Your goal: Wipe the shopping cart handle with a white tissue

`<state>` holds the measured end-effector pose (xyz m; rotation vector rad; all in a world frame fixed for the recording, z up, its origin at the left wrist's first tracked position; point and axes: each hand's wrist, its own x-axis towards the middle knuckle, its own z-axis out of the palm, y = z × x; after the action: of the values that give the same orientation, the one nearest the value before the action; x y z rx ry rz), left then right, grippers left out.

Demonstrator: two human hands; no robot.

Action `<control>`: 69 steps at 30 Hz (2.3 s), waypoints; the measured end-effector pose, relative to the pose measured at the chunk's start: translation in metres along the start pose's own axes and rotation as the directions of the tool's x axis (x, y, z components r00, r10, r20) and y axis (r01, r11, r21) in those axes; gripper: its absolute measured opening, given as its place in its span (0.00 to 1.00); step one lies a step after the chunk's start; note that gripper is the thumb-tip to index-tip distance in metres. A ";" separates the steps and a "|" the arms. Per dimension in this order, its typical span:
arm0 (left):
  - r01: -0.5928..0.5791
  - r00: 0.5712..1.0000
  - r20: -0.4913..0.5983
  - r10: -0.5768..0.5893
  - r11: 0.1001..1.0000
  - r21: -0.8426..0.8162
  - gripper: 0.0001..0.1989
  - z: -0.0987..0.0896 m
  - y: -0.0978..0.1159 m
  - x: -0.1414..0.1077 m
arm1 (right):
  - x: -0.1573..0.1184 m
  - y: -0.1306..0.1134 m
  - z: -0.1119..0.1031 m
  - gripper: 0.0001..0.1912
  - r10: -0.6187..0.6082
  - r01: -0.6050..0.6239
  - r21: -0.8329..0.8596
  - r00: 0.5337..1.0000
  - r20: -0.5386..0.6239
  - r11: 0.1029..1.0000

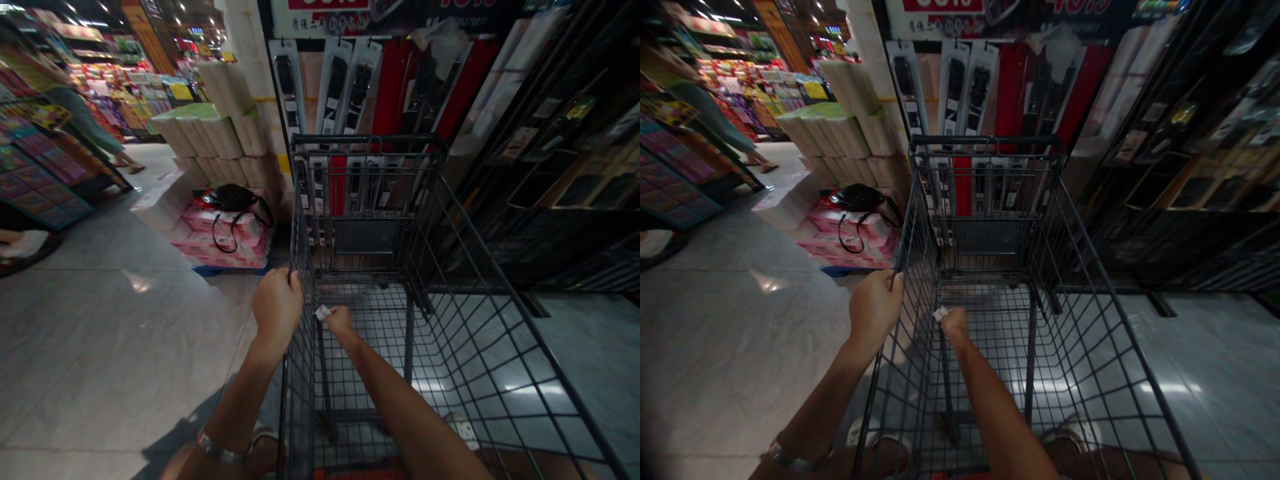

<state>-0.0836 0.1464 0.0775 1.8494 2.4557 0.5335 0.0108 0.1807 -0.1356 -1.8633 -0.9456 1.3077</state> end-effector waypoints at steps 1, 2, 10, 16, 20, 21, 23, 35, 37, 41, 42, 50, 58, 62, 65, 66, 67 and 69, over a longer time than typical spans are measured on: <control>0.002 1.000 0.001 -0.002 1.000 -0.006 0.16 0.000 0.000 0.000 | -0.001 -0.001 0.006 0.08 0.017 -0.017 0.027 1.000 0.019 0.999; 0.003 1.000 -0.002 -0.003 1.000 -0.009 0.16 0.000 0.000 0.000 | -0.002 -0.002 0.012 0.08 0.037 -0.039 0.054 0.998 0.045 0.998; -0.013 0.999 -0.038 0.013 1.000 0.006 0.16 0.002 0.000 0.001 | -0.005 -0.018 0.031 0.13 0.076 -0.124 0.221 0.973 0.216 0.967; -0.010 0.999 -0.037 0.010 1.000 -0.004 0.17 0.004 0.000 0.001 | -0.008 -0.054 0.027 0.07 -0.010 -0.079 0.359 0.971 0.240 0.930; -0.006 0.999 -0.034 0.006 1.000 -0.008 0.17 0.003 0.001 0.001 | -0.014 -0.076 0.022 0.05 -0.063 -0.040 0.407 0.970 0.237 0.913; -0.004 0.999 -0.034 0.004 1.000 -0.005 0.17 0.002 0.002 0.001 | -0.016 -0.080 0.020 0.05 -0.074 -0.031 0.412 0.969 0.235 0.911; -0.001 0.999 -0.036 0.001 1.000 -0.001 0.17 0.002 0.002 0.001 | -0.020 -0.084 0.016 0.04 -0.096 -0.009 0.417 0.968 0.231 0.909; 0.001 1.000 -0.026 -0.002 0.999 -0.035 0.16 0.001 0.003 0.000 | -0.015 -0.141 -0.014 0.06 -0.361 0.168 0.577 0.902 0.238 0.799; -0.002 1.000 -0.026 0.001 0.999 -0.037 0.16 0.001 0.003 0.000 | -0.013 -0.142 -0.013 0.08 -0.403 0.248 0.531 0.894 0.197 0.810; -0.010 1.000 -0.020 0.009 0.999 -0.041 0.16 0.002 0.002 0.001 | -0.018 -0.125 -0.001 0.10 -0.565 0.498 0.358 0.818 0.108 0.790; -0.007 1.000 -0.021 0.006 0.999 -0.043 0.16 0.002 0.002 0.001 | -0.020 -0.118 0.002 0.11 -0.590 0.537 0.311 0.800 0.104 0.784; 0.003 0.999 -0.032 -0.007 0.994 -0.106 0.16 0.006 -0.001 0.002 | -0.027 -0.063 0.013 0.17 -0.677 0.668 0.122 0.734 0.058 0.734; 0.024 0.999 -0.040 -0.033 0.978 -0.208 0.14 0.008 -0.004 0.003 | -0.024 -0.042 0.020 0.17 -0.713 0.709 0.111 0.701 -0.004 0.696; 0.035 0.998 -0.046 -0.048 0.966 -0.256 0.14 0.009 -0.005 0.004 | -0.019 -0.015 0.023 0.16 -0.671 0.674 -0.037 0.738 0.067 0.738; 0.047 0.997 -0.043 -0.062 0.955 -0.294 0.15 0.010 -0.005 0.004 | -0.015 0.004 0.025 0.17 -0.632 0.640 -0.097 0.768 0.101 0.763; 0.049 0.997 -0.046 -0.067 0.950 -0.309 0.15 0.011 -0.005 0.004 | -0.014 0.008 0.025 0.17 -0.616 0.626 -0.119 0.779 0.113 0.770; 0.050 0.996 -0.051 -0.070 0.944 -0.326 0.14 0.011 -0.005 0.003 | -0.013 0.011 0.025 0.17 -0.599 0.612 -0.149 0.791 0.128 0.777; 0.049 0.995 -0.060 -0.076 0.930 -0.366 0.14 0.013 -0.006 0.003 | -0.012 0.014 0.023 0.17 -0.553 0.575 -0.233 0.818 0.158 0.784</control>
<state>-0.0872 0.1509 0.0640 1.6244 2.2511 0.9919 -0.0115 0.1656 -0.1480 -1.5268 -1.6471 0.9126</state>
